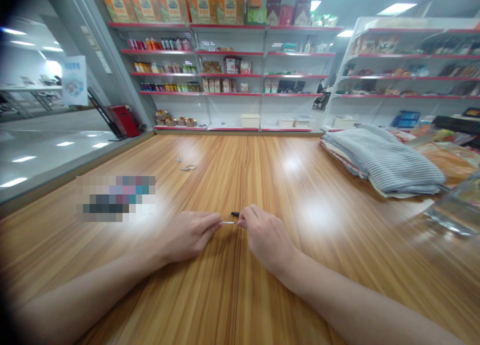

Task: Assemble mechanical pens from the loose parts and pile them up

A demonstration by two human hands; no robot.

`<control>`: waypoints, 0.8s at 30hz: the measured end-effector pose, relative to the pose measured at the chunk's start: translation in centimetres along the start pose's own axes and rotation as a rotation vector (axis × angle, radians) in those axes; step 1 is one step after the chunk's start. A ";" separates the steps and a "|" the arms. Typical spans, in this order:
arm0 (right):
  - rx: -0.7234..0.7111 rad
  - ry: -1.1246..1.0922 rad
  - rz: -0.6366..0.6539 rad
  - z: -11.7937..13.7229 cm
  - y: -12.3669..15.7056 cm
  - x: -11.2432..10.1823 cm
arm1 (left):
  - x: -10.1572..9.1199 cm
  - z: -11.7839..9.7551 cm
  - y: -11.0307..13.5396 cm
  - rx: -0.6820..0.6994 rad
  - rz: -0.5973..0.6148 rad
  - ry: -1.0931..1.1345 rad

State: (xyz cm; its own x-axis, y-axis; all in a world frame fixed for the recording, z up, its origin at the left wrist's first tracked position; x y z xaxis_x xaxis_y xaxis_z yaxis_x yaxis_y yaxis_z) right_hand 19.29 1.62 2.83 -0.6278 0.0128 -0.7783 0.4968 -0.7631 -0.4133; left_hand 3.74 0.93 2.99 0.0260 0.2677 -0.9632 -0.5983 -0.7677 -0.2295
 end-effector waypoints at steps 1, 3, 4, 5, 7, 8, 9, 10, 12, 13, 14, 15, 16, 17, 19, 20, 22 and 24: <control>-0.001 0.000 -0.001 0.0 0.0 0.0 | 0.0 0.0 0.0 -0.003 -0.001 0.002; -0.004 -0.009 0.001 0.0 0.0 -0.1 | 0.0 0.0 0.0 -0.005 0.001 0.006; -0.006 -0.013 0.001 0.1 0.0 -0.1 | 0.1 0.0 0.1 -0.005 0.002 0.008; -0.008 -0.014 0.000 0.1 -0.1 -0.1 | 0.1 0.0 0.1 -0.005 0.003 0.011; -0.009 -0.010 -0.004 0.2 -0.1 -0.1 | 0.1 0.1 0.1 -0.013 0.005 0.013; -0.009 -0.006 -0.006 0.2 -0.1 -0.1 | 0.2 0.1 0.1 -0.020 0.004 0.013; -0.008 -0.003 -0.008 0.3 -0.2 -0.2 | 0.1 0.1 0.1 -0.025 0.002 0.014; -0.007 -0.002 -0.008 0.3 -0.2 -0.2 | 0.1 0.2 0.1 -0.027 0.002 0.014; -0.005 -0.004 -0.008 0.4 -0.2 -0.2 | 0.1 0.1 0.0 -0.019 0.003 0.015; -0.004 -0.008 -0.007 0.5 -0.2 -0.2 | 0.1 0.1 0.1 -0.013 0.004 0.013; -0.005 -0.011 -0.006 0.5 -0.1 -0.2 | 0.1 0.1 0.1 -0.008 0.006 0.010; -0.007 -0.014 -0.002 0.5 -0.1 -0.1 | 0.1 0.0 0.1 -0.004 0.007 0.006; -0.010 -0.016 0.002 0.5 -0.1 -0.1 | 0.1 0.0 0.1 0.000 0.007 0.002; -0.014 -0.018 0.004 0.6 0.0 -0.1 | 0.2 0.0 0.1 0.003 0.006 -0.002; -0.021 -0.022 0.006 0.6 0.0 -0.1 | 0.2 -0.1 0.1 0.008 0.003 -0.008; -0.030 -0.027 0.008 0.7 0.0 -0.1 | 0.2 -0.2 0.1 0.011 0.002 -0.010; -0.071 -0.044 0.021 1.0 0.0 -0.1 | 0.2 -0.3 0.1 0.025 0.005 -0.008; -0.137 -0.059 0.031 1.5 0.0 0.0 | 0.3 -0.6 0.2 0.047 0.012 -0.001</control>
State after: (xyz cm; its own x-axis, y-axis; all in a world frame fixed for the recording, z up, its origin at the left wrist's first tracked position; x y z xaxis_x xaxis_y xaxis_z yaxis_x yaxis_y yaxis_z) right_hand 18.34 0.66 3.57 -0.6433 -0.0505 -0.7639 0.5908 -0.6674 -0.4534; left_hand 4.11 0.55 2.61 0.0175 0.2590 -0.9657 -0.6360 -0.7424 -0.2107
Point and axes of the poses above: each hand's wrist, its own y-axis away from the middle knuckle, its own x-axis out of the palm, z = x × y, the point moved 6 cm from there along -y, towards the middle knuckle, and after that the axes turned 14 degrees about -y, right-handed, at the moved point
